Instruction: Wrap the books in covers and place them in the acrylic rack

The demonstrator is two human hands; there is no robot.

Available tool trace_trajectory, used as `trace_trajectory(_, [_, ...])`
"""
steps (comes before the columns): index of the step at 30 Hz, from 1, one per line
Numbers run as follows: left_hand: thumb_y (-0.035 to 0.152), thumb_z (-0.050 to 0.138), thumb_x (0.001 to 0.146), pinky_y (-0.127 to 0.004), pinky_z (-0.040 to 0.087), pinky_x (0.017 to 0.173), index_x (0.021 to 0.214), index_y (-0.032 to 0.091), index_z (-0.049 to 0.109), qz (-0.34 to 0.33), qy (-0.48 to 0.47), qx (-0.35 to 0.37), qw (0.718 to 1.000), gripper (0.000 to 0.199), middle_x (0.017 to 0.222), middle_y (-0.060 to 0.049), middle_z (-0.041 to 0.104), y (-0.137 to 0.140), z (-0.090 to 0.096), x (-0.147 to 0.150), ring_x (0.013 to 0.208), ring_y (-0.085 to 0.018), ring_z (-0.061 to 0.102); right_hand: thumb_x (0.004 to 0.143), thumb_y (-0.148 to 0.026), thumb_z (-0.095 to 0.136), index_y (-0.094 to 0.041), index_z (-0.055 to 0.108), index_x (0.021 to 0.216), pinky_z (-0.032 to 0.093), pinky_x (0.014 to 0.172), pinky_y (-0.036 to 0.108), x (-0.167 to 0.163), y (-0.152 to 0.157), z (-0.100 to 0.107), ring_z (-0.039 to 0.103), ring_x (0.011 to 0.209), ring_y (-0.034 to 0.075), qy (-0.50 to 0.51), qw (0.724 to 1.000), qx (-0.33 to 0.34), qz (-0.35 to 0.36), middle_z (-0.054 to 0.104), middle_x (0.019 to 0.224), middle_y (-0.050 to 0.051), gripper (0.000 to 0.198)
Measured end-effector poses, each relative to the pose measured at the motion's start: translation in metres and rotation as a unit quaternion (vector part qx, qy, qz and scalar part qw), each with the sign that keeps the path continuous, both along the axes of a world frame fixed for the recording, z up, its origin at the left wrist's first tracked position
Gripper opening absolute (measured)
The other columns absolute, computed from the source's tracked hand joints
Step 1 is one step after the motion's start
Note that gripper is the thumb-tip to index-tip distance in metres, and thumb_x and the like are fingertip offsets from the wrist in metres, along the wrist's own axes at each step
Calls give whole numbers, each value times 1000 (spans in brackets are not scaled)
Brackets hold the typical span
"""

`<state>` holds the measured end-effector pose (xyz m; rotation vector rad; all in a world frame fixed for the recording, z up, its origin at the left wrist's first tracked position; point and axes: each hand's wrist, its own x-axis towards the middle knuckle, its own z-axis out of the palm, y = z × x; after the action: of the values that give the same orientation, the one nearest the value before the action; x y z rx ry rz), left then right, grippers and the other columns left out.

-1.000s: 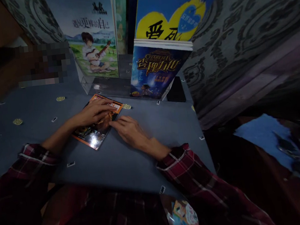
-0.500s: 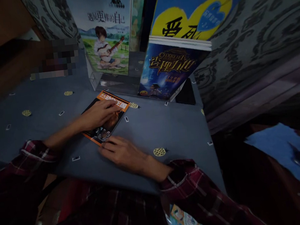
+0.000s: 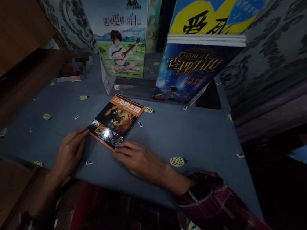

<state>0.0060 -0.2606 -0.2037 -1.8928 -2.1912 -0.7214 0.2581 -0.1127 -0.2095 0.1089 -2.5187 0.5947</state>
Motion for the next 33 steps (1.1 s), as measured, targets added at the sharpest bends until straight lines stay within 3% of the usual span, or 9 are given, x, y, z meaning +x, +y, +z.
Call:
trace_trajectory(3, [18, 43, 103, -47, 53, 93, 129, 19, 64, -2, 34, 6, 999, 33, 131, -12, 69, -3, -4, 4, 122, -30, 63, 102, -12, 52, -16, 68, 123, 64, 93, 42, 1, 0, 2, 69, 110, 24, -6, 1000, -30, 6, 77, 112, 11, 27])
trace_trajectory(8, [10, 45, 100, -45, 54, 92, 131, 18, 62, -59, 53, 11, 997, 37, 129, -13, 69, -5, 2, 23, 116, -28, 65, 101, -11, 51, -20, 65, 130, 63, 92, 39, 2, 0, 5, 70, 110, 21, -12, 990, -136, -15, 76, 113, 10, 33])
trace_trajectory(13, [4, 48, 97, -44, 56, 93, 133, 16, 60, -126, 45, 12, 991, 40, 127, -14, 69, -7, 4, 54, 116, -27, 63, 100, -11, 47, -21, 41, 154, 59, 101, 46, 4, -1, 8, 70, 115, 22, -43, 971, -233, -30, 76, 116, 9, 55])
trace_trajectory(18, [2, 48, 94, -44, 56, 95, 132, 15, 61, -170, 44, -2, 984, 43, 125, -13, 69, -5, 4, 70, 116, -27, 61, 99, -13, 46, -22, 31, 159, 57, 104, 51, 4, -2, 11, 68, 120, 24, -74, 957, -278, -38, 76, 118, 9, 62])
trace_trajectory(21, [1, 47, 92, -45, 56, 94, 130, 14, 62, -185, 47, -1, 982, 43, 123, -13, 70, -5, 5, 71, 115, -27, 61, 99, -12, 46, -23, 32, 158, 57, 105, 49, 4, -1, 9, 68, 118, 23, -70, 962, -261, -35, 75, 119, 9, 62])
trace_trajectory(28, [0, 47, 91, -42, 54, 87, 122, 14, 66, -170, 81, 6, 982, 40, 120, -12, 72, -2, 7, 73, 108, -25, 62, 100, -9, 43, -21, 36, 157, 60, 101, 44, 4, -3, 2, 63, 120, 23, -43, 990, -132, -22, 69, 123, 12, 59])
trace_trajectory(33, [1, 47, 93, -40, 52, 86, 115, 15, 68, -163, 79, 13, 983, 34, 115, -12, 72, 1, 7, 75, 106, -25, 62, 99, -9, 48, -17, 53, 144, 61, 96, 44, 3, -2, 2, 63, 115, 24, -24, 994, -101, -34, 70, 116, 13, 46])
